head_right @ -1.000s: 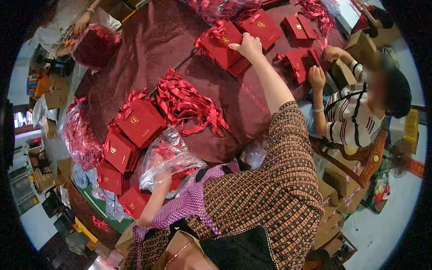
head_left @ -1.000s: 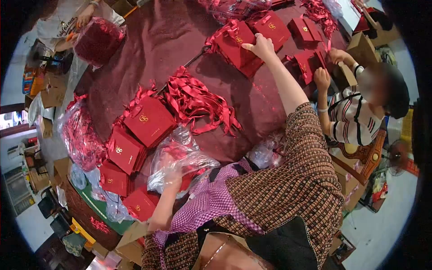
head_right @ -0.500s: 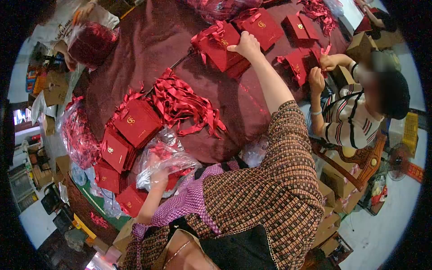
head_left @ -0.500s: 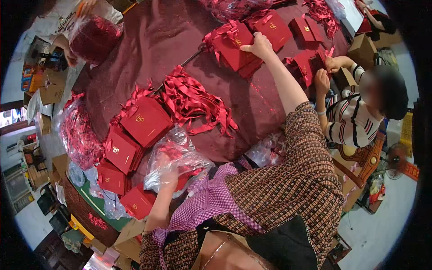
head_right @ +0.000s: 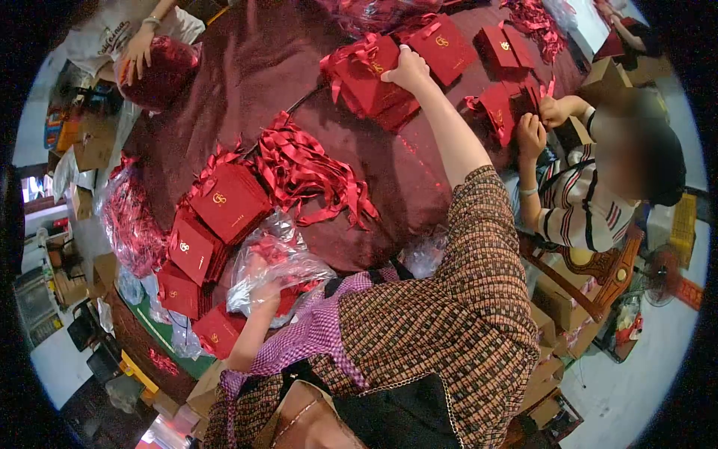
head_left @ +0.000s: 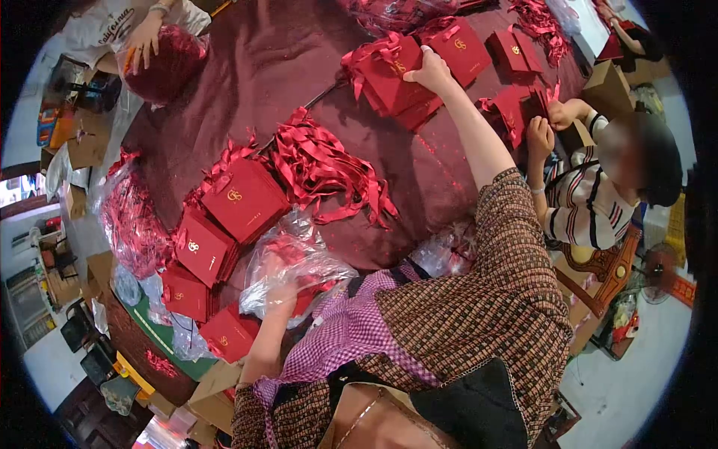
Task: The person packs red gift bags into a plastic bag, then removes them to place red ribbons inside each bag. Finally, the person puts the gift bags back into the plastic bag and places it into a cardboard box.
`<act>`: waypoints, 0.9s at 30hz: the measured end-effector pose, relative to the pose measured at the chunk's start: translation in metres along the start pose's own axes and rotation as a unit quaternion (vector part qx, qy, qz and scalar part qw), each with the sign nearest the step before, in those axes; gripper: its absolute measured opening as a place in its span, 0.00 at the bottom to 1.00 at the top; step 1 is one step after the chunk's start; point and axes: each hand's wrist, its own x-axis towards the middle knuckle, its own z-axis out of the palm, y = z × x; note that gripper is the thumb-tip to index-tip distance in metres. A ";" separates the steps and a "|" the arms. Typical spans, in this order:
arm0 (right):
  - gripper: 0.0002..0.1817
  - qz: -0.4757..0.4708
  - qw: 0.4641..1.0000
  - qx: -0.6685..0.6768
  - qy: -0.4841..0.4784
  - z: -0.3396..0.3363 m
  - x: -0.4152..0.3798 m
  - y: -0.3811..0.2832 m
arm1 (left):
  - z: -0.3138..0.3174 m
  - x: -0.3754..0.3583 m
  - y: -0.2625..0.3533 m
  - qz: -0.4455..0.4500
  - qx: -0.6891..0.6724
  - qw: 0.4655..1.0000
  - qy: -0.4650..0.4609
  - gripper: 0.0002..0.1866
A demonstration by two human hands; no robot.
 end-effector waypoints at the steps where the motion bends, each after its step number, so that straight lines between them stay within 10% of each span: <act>1: 0.51 0.004 1.000 0.017 -0.002 -0.002 0.000 -0.001 | 0.002 -0.002 -0.001 -0.031 -0.022 0.997 -0.060 0.18; 11: 0.39 0.018 0.999 0.031 -0.018 -0.006 0.005 -0.012 | 0.012 0.001 -0.006 -0.146 -0.106 0.961 -0.208 0.26; 14: 0.32 -0.034 0.950 0.297 -0.093 -0.003 0.012 -0.003 | 0.012 0.003 -0.009 -0.141 -0.110 0.963 -0.200 0.27; 27: 0.29 -0.026 0.915 0.334 -0.224 -0.047 -0.012 -0.020 | -0.005 -0.001 0.001 -0.099 -0.124 0.979 -0.131 0.29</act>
